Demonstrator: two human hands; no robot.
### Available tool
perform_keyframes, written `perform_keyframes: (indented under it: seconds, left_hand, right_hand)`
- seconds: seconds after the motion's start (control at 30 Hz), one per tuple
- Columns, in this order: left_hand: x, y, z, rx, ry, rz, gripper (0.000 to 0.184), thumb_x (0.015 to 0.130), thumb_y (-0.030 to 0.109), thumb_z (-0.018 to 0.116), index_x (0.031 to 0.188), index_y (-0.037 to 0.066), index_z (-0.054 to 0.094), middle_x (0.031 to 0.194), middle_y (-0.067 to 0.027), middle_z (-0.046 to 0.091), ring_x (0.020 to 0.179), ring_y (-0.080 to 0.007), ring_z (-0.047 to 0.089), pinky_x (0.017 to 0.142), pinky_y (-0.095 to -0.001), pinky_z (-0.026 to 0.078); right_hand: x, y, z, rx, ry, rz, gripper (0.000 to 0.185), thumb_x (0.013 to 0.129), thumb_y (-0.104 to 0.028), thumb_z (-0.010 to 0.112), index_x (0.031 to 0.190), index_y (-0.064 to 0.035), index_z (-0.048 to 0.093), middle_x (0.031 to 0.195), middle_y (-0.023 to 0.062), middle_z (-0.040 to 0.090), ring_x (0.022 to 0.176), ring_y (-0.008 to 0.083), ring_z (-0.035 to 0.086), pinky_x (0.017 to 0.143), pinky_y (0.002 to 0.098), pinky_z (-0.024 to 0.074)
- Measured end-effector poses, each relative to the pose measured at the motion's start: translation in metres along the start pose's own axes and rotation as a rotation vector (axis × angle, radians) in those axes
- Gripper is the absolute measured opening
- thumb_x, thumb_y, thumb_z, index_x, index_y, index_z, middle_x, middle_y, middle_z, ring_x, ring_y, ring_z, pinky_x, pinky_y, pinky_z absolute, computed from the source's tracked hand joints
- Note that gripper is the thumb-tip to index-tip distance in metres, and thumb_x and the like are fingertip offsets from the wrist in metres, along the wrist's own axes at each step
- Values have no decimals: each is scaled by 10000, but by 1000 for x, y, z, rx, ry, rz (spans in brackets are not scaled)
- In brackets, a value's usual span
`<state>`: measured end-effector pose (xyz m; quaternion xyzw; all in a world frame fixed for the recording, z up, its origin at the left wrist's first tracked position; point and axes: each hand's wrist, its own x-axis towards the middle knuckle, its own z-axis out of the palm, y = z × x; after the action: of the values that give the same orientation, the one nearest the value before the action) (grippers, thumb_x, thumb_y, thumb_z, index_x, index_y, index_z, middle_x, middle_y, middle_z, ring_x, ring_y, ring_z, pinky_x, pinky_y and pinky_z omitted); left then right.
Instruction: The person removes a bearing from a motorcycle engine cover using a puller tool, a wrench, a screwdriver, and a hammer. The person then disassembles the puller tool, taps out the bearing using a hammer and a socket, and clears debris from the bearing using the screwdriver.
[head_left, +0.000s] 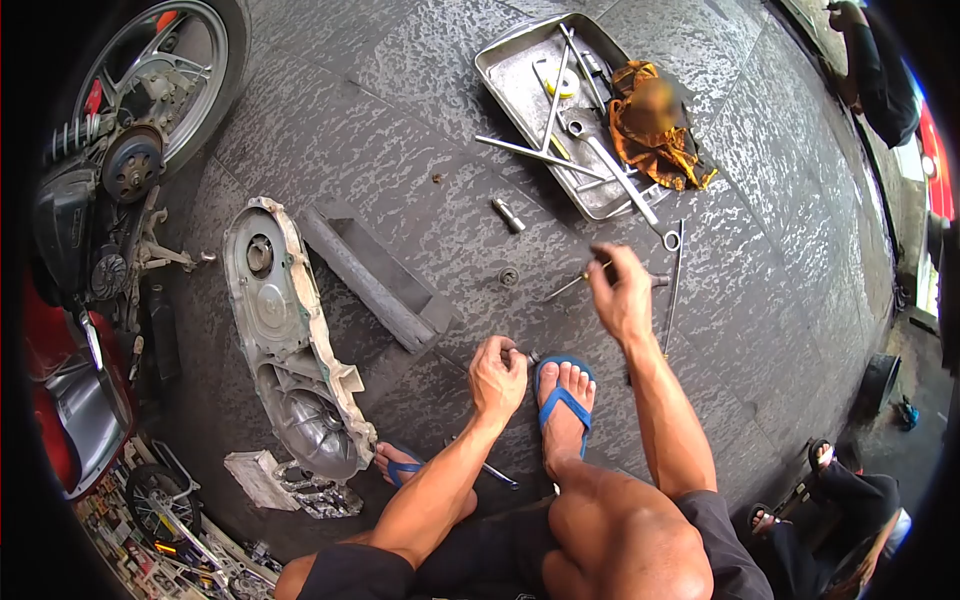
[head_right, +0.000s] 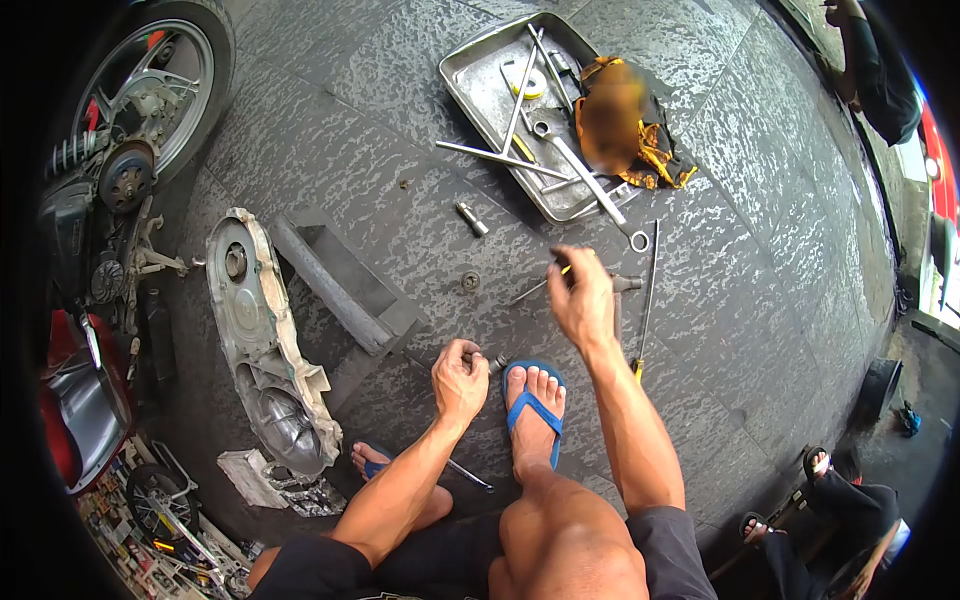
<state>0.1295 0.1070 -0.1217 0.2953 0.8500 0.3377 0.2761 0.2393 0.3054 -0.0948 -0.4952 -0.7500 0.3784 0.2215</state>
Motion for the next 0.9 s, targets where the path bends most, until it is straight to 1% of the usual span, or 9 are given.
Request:
perform_keyframes:
  seconds: [0.23,0.37,0.47,0.5,0.57,0.63,0.7,0.73,0.9]
  left_hand:
    - [-4,2,-13,12,-6,-44,95,819,58,620,891,0,641,785,-139,653,669,-287,638,654,-399,521]
    - [-9,-1,-19,27,-1,-80,94,830,63,625,900,1,641,802,-140,653,670,-287,636,652,-398,518]
    - [-12,-9,-19,61,-12,-37,105,836,59,627,924,2,639,814,-142,643,682,-280,633,652,-392,513]
    - [-13,-12,-17,61,-19,-48,105,836,59,627,924,2,639,814,-142,643,682,-280,633,652,-392,513]
    - [-17,-19,-16,75,0,19,128,836,59,626,948,-3,631,819,-143,634,670,-285,627,640,-395,511]
    - [-23,-19,-21,77,-82,-37,201,825,66,646,1016,7,625,896,-154,627,772,-319,632,711,-410,517]
    - [-23,-14,-23,226,-84,237,298,806,88,678,1091,27,614,1018,-163,608,932,-353,608,826,-441,499]
    - [-27,-13,-23,274,-180,205,385,784,129,719,1141,43,604,1103,-170,582,1053,-376,560,913,-470,462]
    - [-26,-24,-14,365,-190,236,396,773,181,758,1107,33,605,1089,-175,585,1040,-377,565,897,-481,463]
  right_hand:
    - [197,1,-12,-186,368,-400,218,874,-104,662,1063,5,666,1035,226,698,964,391,682,866,439,541]
    - [234,-44,-10,-48,316,-293,301,922,-208,643,1156,-27,701,1058,197,732,987,306,713,896,368,531]
    - [204,-60,-6,-2,185,-248,313,922,-210,654,1173,-28,696,1039,176,741,959,260,716,883,342,527]
    - [188,-56,-1,71,173,-289,292,889,-205,661,1109,-16,701,976,229,720,924,340,716,835,386,539]
    - [144,-44,-3,52,74,-288,295,890,-206,671,1107,-7,693,969,224,722,896,339,715,817,388,537]
    - [92,-24,-9,0,-48,-67,288,900,-199,672,1105,3,687,963,212,723,880,316,715,800,384,535]
    - [40,-9,-19,18,-95,1,269,909,-185,666,1107,-6,690,943,204,722,854,297,713,778,377,535]
    - [15,-1,-23,21,-123,107,260,912,-181,664,1105,-8,693,935,203,721,850,284,713,775,373,536]
    - [-79,10,-23,79,-214,376,238,917,-153,657,1090,7,696,933,207,722,859,263,716,774,368,540]
